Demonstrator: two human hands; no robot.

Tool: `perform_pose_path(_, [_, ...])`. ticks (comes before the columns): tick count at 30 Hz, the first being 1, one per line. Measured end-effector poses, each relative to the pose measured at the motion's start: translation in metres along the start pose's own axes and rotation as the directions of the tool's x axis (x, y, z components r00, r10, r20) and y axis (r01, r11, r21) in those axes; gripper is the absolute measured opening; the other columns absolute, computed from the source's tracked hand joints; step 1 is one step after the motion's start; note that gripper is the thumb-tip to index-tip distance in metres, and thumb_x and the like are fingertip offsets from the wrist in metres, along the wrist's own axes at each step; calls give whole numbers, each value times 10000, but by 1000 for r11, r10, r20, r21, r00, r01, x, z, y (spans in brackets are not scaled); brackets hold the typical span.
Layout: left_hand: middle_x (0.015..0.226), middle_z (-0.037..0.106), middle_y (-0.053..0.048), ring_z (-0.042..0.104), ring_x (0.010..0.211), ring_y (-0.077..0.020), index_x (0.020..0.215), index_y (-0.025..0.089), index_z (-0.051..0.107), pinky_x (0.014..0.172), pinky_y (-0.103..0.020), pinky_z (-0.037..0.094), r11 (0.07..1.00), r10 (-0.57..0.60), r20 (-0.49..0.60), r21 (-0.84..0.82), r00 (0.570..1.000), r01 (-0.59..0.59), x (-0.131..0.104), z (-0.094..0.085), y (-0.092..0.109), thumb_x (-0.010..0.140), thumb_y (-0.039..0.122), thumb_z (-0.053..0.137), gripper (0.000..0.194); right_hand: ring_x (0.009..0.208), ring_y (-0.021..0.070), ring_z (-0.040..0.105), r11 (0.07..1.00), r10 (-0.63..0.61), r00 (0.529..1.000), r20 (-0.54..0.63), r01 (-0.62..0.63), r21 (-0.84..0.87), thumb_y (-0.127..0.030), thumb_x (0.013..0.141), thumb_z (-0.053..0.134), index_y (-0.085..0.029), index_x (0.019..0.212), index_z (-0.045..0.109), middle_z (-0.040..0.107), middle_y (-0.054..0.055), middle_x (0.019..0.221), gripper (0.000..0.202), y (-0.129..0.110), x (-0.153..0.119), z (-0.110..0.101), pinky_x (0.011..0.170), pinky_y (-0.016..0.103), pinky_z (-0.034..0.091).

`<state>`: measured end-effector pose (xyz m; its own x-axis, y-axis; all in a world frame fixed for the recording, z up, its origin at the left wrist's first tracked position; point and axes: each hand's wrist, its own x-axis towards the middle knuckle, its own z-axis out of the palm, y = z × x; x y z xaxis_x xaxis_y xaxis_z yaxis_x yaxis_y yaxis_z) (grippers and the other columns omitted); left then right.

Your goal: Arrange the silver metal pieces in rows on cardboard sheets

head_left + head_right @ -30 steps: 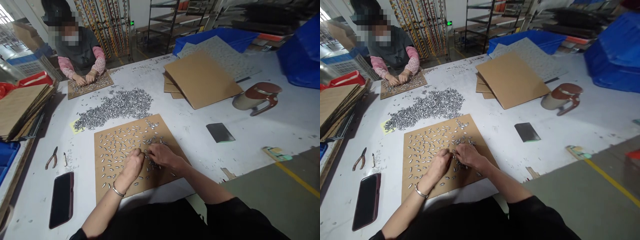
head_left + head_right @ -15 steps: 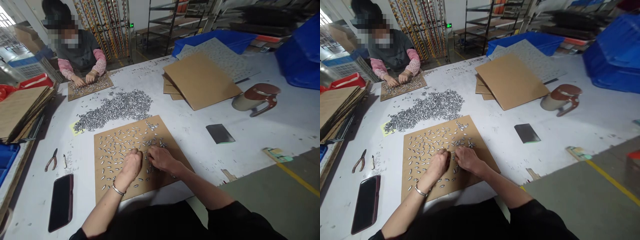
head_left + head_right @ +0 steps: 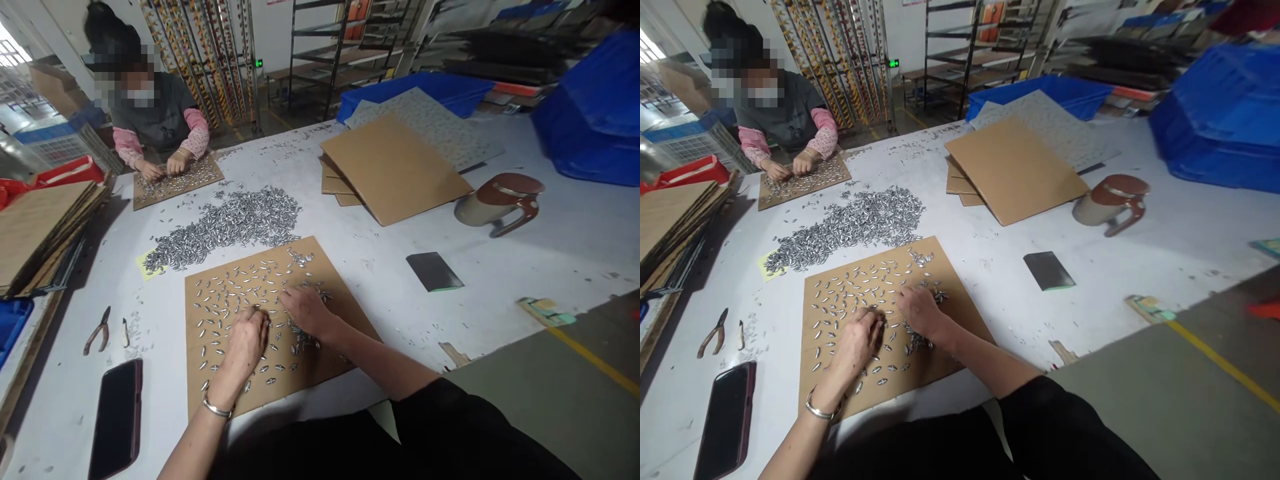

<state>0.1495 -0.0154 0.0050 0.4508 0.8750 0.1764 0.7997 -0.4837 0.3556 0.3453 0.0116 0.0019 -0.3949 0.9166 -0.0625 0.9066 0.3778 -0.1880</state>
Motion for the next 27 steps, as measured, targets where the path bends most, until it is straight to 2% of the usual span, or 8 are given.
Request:
perform_pose_path(4, [917,670,-84,647,834,-211,913,184,665,776,-345,559,998,7,-16,-57,1000,-8,-7,-6,-4,1025,241,432,265,870,191,618,995,41,999,27,-43,91,-231,1021,458,-185,957,720,702,81,967,274,13,-5,-11,729,274,381])
perform_pose_path(7, [986,695,-92,669,901,-223,947,192,678,829,-370,572,995,-4,-31,-95,1000,1,-10,-13,-9,1030,286,431,277,899,178,627,969,201,979,-14,-197,147,-268,1043,450,-201,979,722,703,69,997,288,34,-10,-27,728,253,393])
perform_pose_path(9, [991,700,-90,679,907,-222,949,194,679,833,-368,578,994,-17,-44,-107,999,12,-13,-18,-14,1029,307,431,284,911,180,628,958,254,967,-20,-249,139,-248,1036,466,-193,962,720,697,75,992,271,45,-14,-31,745,252,406])
perform_pose_path(14, [932,704,-74,700,819,-210,902,216,686,751,-335,589,995,-51,-63,-90,997,45,-25,-23,-26,1016,350,441,301,949,196,635,974,105,994,38,-110,198,-254,969,620,-182,1065,703,668,83,1073,146,60,-37,-18,819,281,459])
perform_pose_path(19, [929,721,-59,717,826,-213,918,251,696,758,-336,596,996,-43,-100,-77,994,35,-35,-26,-33,1007,359,448,285,952,209,646,937,217,976,20,-214,278,-201,932,650,-169,1131,680,638,103,1124,204,77,-74,-14,822,310,500])
perform_pose_path(22, [910,713,-54,705,808,-212,914,255,689,764,-344,593,997,-36,-107,-75,994,28,-33,-28,-28,1001,341,460,260,968,197,645,935,179,984,-20,-164,316,-168,951,603,-179,1107,692,637,94,1117,180,73,-88,-13,841,311,505])
perform_pose_path(24, [919,706,-59,695,811,-212,916,244,683,765,-346,588,996,-21,-82,-85,996,14,-29,-29,-21,1001,339,467,251,987,192,643,941,120,993,2,-115,317,-158,963,579,-182,1079,703,643,88,1105,171,67,-93,-10,857,305,499])
perform_pose_path(27, [915,695,-63,681,834,-209,924,228,678,793,-350,579,994,14,-26,-112,1000,-17,-26,-27,-6,1011,322,457,255,946,189,650,950,160,983,86,-177,257,-149,961,579,-168,1039,708,661,86,1068,152,60,-102,-8,825,291,487])
